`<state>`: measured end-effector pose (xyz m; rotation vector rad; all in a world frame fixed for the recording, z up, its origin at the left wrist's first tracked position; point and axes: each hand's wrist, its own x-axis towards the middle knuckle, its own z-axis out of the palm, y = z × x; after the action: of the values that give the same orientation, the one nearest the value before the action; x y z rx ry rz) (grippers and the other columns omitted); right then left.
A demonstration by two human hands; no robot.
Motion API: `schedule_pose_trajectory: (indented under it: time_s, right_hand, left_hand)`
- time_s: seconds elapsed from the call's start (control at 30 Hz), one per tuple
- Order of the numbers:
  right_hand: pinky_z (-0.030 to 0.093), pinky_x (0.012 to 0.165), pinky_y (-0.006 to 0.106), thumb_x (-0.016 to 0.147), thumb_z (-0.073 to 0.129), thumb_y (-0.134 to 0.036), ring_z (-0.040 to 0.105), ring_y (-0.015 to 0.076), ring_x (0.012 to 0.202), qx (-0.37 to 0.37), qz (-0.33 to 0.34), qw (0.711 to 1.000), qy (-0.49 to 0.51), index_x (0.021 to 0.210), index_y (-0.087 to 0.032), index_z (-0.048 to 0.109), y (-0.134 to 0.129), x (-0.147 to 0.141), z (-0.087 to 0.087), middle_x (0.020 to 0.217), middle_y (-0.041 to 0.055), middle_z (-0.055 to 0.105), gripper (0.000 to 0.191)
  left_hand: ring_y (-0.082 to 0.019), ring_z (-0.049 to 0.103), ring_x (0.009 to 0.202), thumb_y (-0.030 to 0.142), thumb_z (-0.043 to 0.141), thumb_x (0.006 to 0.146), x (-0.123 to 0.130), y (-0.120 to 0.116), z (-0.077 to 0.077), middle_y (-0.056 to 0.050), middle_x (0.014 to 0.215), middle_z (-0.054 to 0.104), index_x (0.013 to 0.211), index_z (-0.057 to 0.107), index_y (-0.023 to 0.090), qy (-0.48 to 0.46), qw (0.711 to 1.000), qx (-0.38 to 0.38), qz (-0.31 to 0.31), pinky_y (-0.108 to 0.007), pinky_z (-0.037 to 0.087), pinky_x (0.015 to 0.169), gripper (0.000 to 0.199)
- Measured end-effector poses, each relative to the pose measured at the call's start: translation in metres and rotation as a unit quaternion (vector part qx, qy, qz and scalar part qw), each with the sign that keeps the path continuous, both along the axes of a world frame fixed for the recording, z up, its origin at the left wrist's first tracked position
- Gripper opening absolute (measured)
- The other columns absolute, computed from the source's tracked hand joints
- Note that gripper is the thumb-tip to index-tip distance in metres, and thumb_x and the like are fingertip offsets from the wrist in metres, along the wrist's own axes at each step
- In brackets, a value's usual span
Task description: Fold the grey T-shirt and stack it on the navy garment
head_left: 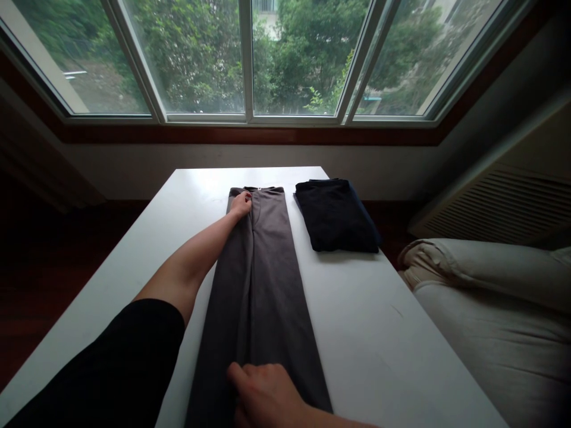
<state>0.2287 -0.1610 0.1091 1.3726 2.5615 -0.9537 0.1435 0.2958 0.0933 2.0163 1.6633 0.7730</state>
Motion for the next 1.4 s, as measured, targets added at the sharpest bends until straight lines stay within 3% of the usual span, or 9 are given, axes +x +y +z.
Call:
schedule_pose_trajectory:
  time_s: [0.3,0.43,0.57,0.7,0.8,0.9,1.03,1.27,1.4]
  right_hand:
    - [0.045,0.060,0.029,0.093,0.060,-0.038,0.074,0.0254,0.068,0.012,0.020,0.999,0.032,0.104,-0.020,0.070,-0.004,0.016,0.036,0.085,0.0082,0.078,0.024]
    - [0.044,0.060,0.028,0.093,0.066,-0.048,0.071,0.0230,0.066,-0.032,0.116,0.992,0.045,0.111,-0.024,0.073,0.002,0.034,0.055,0.079,0.0030,0.077,0.031]
    - [0.044,0.064,0.024,0.096,0.069,-0.044,0.070,0.0162,0.070,-0.061,0.183,0.975,0.108,0.110,-0.031,0.074,0.010,0.042,0.061,0.078,-0.0059,0.075,0.020]
    - [0.050,0.083,0.026,0.102,0.060,-0.038,0.072,0.0181,0.095,0.040,0.118,0.979,0.162,0.112,-0.024,0.073,0.016,0.036,0.054,0.102,0.0024,0.077,0.022]
    - [0.042,0.113,0.044,0.102,0.062,-0.040,0.054,0.0301,0.138,0.146,0.068,0.979,0.123,0.129,-0.020,0.069,0.016,0.033,0.042,0.147,0.0153,0.061,0.034]
    - [0.022,0.127,0.054,0.103,0.060,-0.052,0.023,0.0336,0.159,0.146,0.093,0.980,0.095,0.157,-0.022,0.049,0.008,0.038,0.031,0.171,0.0178,0.030,0.062]
    - [0.012,0.130,0.055,0.108,0.049,-0.054,0.012,0.0316,0.162,0.124,0.119,0.980,0.098,0.164,-0.025,0.039,-0.013,0.045,0.026,0.174,0.0146,0.021,0.064]
    - [0.010,0.130,0.059,0.106,0.053,-0.055,0.020,0.0308,0.161,0.093,0.188,0.964,0.160,0.161,-0.024,0.045,-0.054,0.050,0.028,0.169,0.0147,0.034,0.064]
    - [0.028,0.127,0.048,0.104,0.060,-0.045,0.047,0.0251,0.148,0.042,0.184,0.954,0.234,0.146,-0.023,0.062,-0.074,0.063,0.033,0.153,0.0122,0.058,0.048]
  left_hand:
    - [-0.030,0.060,0.126,0.020,0.058,0.094,-0.012,-0.037,-0.005,-0.013,0.134,0.069,0.127,0.069,0.019,0.099,0.988,0.036,-0.113,-0.039,0.043,0.112,0.035]
    - [-0.031,0.054,0.136,0.031,0.058,0.097,-0.022,-0.067,-0.008,-0.015,0.144,0.062,0.138,0.063,0.019,0.132,0.978,0.076,-0.143,-0.042,0.037,0.119,0.043]
    - [-0.031,0.050,0.140,0.038,0.055,0.101,-0.027,-0.109,-0.003,-0.014,0.150,0.057,0.146,0.056,0.020,0.148,0.969,0.100,-0.169,-0.043,0.034,0.121,0.049]
    - [-0.031,0.043,0.147,0.044,0.052,0.102,-0.032,-0.157,0.003,-0.014,0.158,0.051,0.151,0.052,0.021,0.167,0.960,0.102,-0.200,-0.047,0.029,0.125,0.054]
    - [-0.032,0.036,0.153,0.049,0.051,0.102,-0.041,-0.189,-0.001,-0.013,0.164,0.044,0.155,0.050,0.023,0.178,0.957,0.086,-0.212,-0.050,0.024,0.128,0.058]
    - [-0.032,0.029,0.158,0.055,0.050,0.103,-0.051,-0.217,-0.010,-0.010,0.170,0.035,0.159,0.046,0.027,0.186,0.954,0.074,-0.222,-0.052,0.020,0.129,0.063]
    - [-0.031,0.021,0.161,0.062,0.044,0.104,-0.058,-0.259,-0.017,-0.009,0.174,0.025,0.164,0.038,0.030,0.200,0.949,0.077,-0.232,-0.055,0.015,0.130,0.069]
    - [-0.029,0.014,0.163,0.061,0.040,0.107,-0.055,-0.351,-0.011,-0.004,0.176,0.020,0.167,0.033,0.034,0.216,0.921,0.104,-0.306,-0.053,0.013,0.131,0.066]
    - [-0.029,0.017,0.162,0.059,0.039,0.108,-0.061,-0.394,-0.007,-0.005,0.175,0.021,0.168,0.029,0.035,0.216,0.916,0.096,-0.322,-0.055,0.016,0.131,0.065]
